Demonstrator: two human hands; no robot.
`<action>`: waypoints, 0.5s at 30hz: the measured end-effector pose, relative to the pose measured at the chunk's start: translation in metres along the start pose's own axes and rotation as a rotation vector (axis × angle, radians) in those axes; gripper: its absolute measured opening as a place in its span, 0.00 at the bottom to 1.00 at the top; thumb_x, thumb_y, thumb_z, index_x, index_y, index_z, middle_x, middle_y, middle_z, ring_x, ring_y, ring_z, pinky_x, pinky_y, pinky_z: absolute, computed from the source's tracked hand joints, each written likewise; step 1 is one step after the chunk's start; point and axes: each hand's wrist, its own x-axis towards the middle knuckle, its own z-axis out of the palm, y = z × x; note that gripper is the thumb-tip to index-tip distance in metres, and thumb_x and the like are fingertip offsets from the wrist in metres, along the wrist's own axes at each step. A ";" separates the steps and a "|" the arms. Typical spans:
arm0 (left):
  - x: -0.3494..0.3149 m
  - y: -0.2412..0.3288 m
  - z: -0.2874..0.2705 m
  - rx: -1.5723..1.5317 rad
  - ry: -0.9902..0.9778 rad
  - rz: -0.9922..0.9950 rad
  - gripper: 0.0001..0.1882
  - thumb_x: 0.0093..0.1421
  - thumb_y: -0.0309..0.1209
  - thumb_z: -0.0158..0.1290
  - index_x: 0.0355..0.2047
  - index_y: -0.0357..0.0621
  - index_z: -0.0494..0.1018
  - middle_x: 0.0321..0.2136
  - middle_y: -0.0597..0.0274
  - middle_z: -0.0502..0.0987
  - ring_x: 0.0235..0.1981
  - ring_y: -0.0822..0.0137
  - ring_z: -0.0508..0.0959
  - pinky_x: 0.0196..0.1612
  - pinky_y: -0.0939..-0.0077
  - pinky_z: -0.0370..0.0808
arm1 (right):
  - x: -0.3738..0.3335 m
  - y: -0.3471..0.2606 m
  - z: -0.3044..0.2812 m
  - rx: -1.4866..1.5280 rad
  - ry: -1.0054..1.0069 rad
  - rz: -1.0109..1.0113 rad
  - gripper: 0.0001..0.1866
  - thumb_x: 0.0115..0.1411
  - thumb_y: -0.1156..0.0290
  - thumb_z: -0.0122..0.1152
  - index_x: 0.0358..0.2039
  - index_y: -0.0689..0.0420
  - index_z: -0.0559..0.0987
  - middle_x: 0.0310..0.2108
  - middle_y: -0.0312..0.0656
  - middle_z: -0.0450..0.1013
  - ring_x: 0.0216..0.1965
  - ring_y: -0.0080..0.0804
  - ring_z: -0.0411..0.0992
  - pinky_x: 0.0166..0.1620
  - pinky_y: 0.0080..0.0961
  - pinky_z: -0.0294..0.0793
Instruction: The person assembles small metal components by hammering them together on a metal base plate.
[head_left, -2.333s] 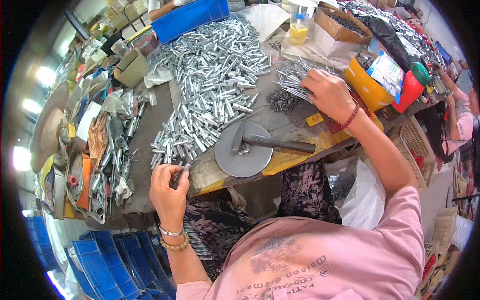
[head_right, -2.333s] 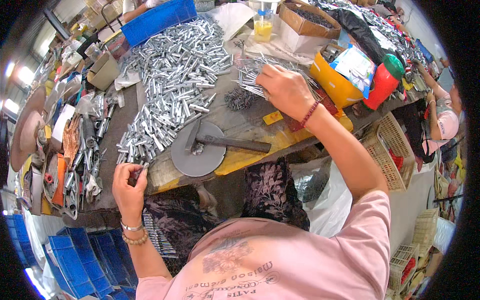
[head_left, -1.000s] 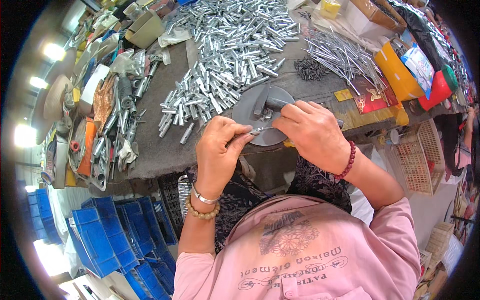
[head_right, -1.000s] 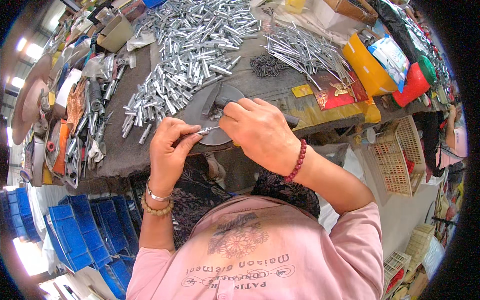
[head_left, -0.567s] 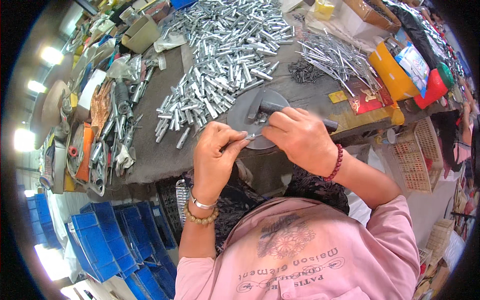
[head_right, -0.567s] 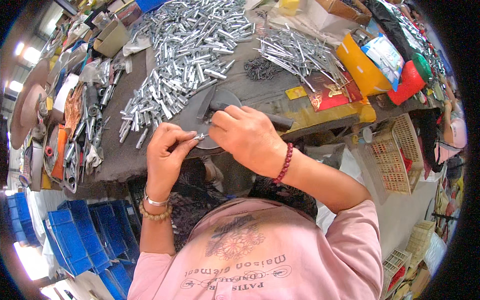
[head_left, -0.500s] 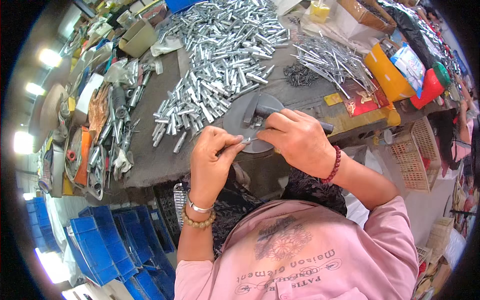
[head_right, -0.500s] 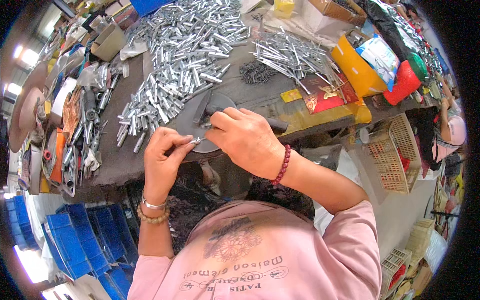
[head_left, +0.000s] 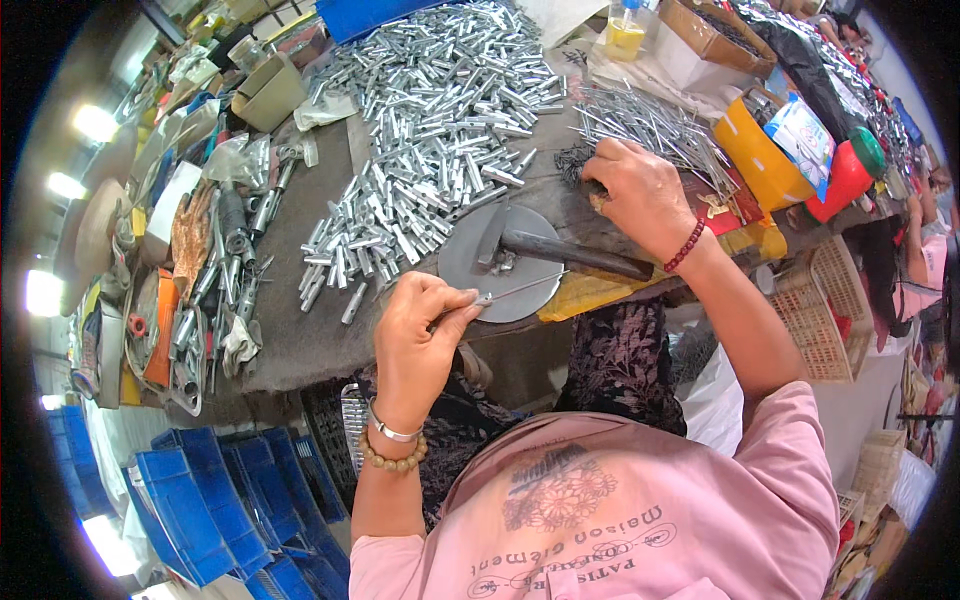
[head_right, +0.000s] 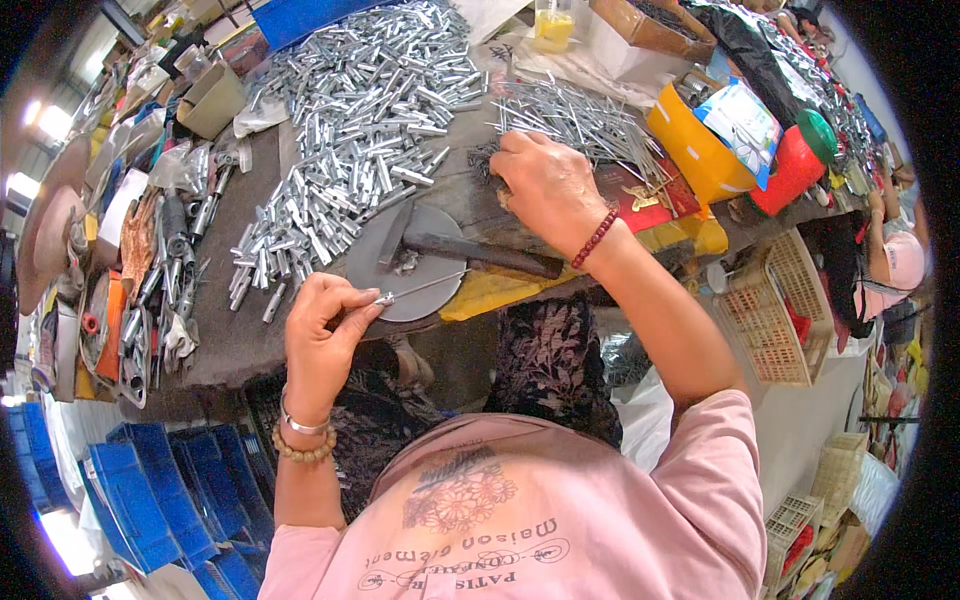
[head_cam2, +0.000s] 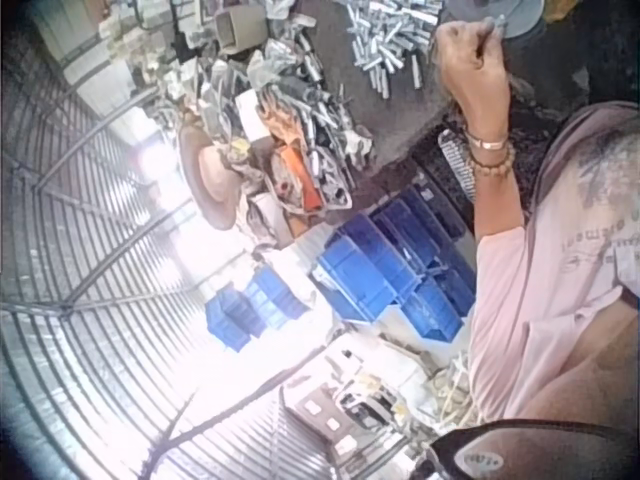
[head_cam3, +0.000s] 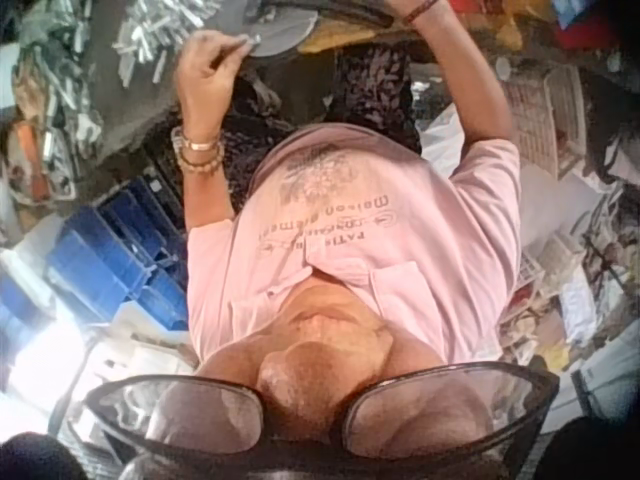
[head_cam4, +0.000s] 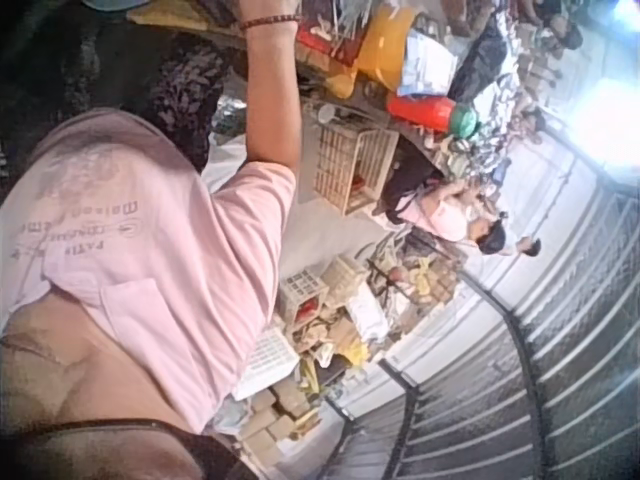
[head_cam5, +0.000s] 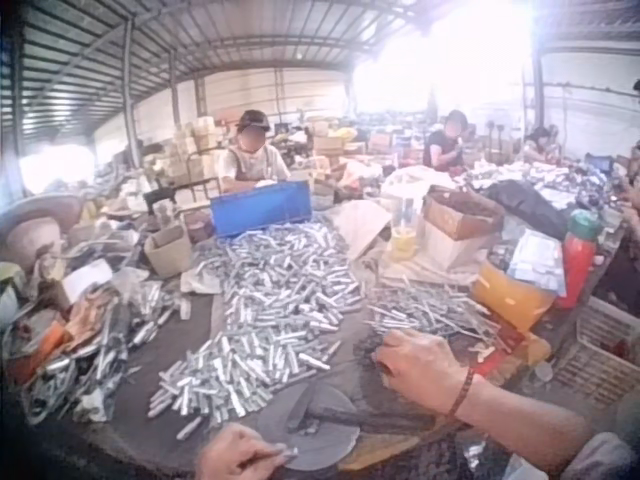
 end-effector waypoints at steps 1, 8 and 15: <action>-0.001 0.000 0.000 0.002 0.004 -0.005 0.07 0.57 0.22 0.70 0.37 0.39 0.85 0.33 0.60 0.78 0.33 0.64 0.80 0.36 0.71 0.76 | 0.001 -0.001 0.001 -0.029 -0.019 -0.011 0.14 0.52 0.73 0.73 0.41 0.53 0.85 0.41 0.39 0.77 0.50 0.42 0.79 0.52 0.39 0.80; 0.000 0.002 0.000 0.015 0.000 0.023 0.07 0.58 0.20 0.68 0.38 0.38 0.85 0.32 0.61 0.77 0.34 0.68 0.77 0.38 0.75 0.73 | 0.001 -0.008 -0.008 0.065 0.013 0.056 0.14 0.56 0.70 0.71 0.43 0.54 0.81 0.43 0.43 0.76 0.51 0.49 0.77 0.53 0.43 0.79; -0.002 -0.004 -0.001 0.057 0.013 0.056 0.08 0.57 0.20 0.68 0.38 0.39 0.85 0.32 0.61 0.77 0.34 0.66 0.78 0.38 0.73 0.74 | -0.008 -0.083 -0.011 0.530 0.069 -0.126 0.10 0.56 0.77 0.66 0.40 0.57 0.79 0.40 0.47 0.76 0.47 0.52 0.77 0.50 0.44 0.77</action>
